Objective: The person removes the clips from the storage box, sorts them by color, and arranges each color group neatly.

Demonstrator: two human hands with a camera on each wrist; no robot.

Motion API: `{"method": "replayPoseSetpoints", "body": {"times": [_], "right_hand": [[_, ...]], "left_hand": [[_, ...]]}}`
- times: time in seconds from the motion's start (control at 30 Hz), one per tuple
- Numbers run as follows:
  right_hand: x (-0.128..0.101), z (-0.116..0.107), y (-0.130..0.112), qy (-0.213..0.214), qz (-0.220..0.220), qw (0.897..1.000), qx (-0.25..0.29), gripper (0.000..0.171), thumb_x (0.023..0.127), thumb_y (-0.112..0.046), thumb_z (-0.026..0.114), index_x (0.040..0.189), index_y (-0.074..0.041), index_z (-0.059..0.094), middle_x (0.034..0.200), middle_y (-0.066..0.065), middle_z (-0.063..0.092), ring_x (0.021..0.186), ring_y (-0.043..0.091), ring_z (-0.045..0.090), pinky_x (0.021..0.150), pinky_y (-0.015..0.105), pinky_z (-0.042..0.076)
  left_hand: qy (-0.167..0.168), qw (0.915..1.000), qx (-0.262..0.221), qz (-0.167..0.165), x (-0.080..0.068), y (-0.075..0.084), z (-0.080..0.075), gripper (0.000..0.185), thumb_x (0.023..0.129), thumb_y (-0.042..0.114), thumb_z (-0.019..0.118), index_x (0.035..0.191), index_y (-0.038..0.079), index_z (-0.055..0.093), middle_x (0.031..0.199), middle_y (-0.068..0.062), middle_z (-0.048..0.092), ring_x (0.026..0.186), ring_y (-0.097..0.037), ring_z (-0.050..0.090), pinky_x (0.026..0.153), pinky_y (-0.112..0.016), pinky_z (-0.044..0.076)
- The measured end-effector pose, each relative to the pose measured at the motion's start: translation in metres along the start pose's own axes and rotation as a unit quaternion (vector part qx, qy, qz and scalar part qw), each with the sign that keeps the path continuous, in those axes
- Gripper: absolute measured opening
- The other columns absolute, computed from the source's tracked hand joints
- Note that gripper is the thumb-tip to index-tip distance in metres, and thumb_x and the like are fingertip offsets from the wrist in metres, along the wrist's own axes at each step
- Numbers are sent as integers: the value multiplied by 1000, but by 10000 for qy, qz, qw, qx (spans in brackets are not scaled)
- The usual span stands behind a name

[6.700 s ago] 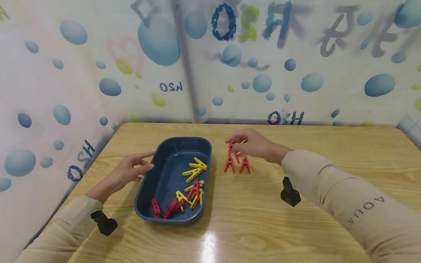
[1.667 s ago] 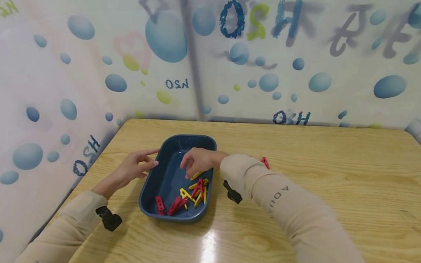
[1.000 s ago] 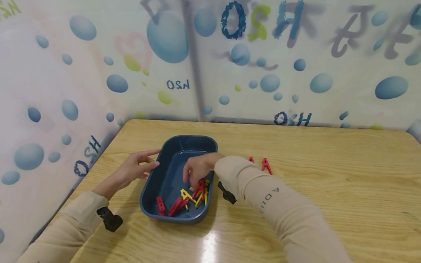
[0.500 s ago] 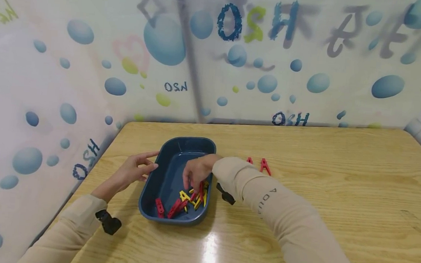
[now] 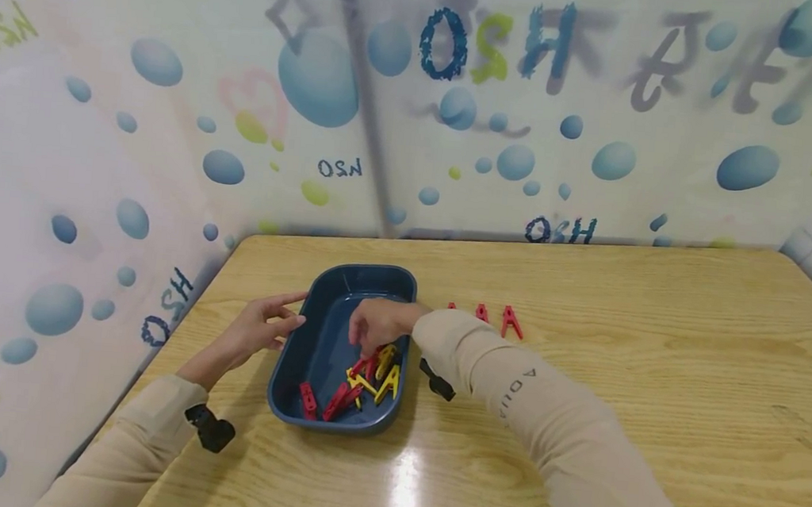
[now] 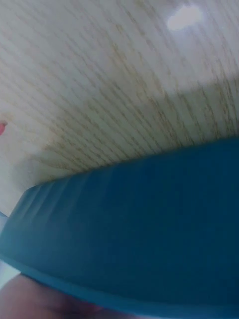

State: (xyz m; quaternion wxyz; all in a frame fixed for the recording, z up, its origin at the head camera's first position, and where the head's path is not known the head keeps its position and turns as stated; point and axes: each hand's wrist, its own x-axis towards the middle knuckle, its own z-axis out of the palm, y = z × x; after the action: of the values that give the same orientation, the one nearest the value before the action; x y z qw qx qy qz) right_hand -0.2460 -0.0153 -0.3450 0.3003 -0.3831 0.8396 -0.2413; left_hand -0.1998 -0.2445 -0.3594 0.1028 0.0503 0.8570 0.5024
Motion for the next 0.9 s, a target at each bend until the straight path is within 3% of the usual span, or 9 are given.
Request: {"method": "replayPoseSetpoints", "body": {"times": [0.2,0.57,0.9], "right_hand": [[1,2,1,157,20,9999,-10,23,73,-9,73,93,-11,62,86,-2,57,80,10,53,71,21,44],[1,3,0,19,227,9988,-442,26,71,-18,75,94,-12,62,88,-3,56,83,10,51,72,22,44],[0,3,-2,-20,238,9985,-494,25,69,-15,76,91,-7,65,81,-4,60,74,8,54,66,20,45]], "left_hand": [[13,10000,5,-24,-1,0,1,47,88,14,55,133,9,41,96,-18,54,68,-17,57,55,-30,50],[31,10000,-32,-42,-1,2,2,47,88,12,55,133,9,41,95,-18,53,68,-17,58,56,-31,50],[12,10000,-69,-5,-1,2,1,48,88,13,56,133,9,41,94,-17,54,66,-17,58,56,-32,50]]}}
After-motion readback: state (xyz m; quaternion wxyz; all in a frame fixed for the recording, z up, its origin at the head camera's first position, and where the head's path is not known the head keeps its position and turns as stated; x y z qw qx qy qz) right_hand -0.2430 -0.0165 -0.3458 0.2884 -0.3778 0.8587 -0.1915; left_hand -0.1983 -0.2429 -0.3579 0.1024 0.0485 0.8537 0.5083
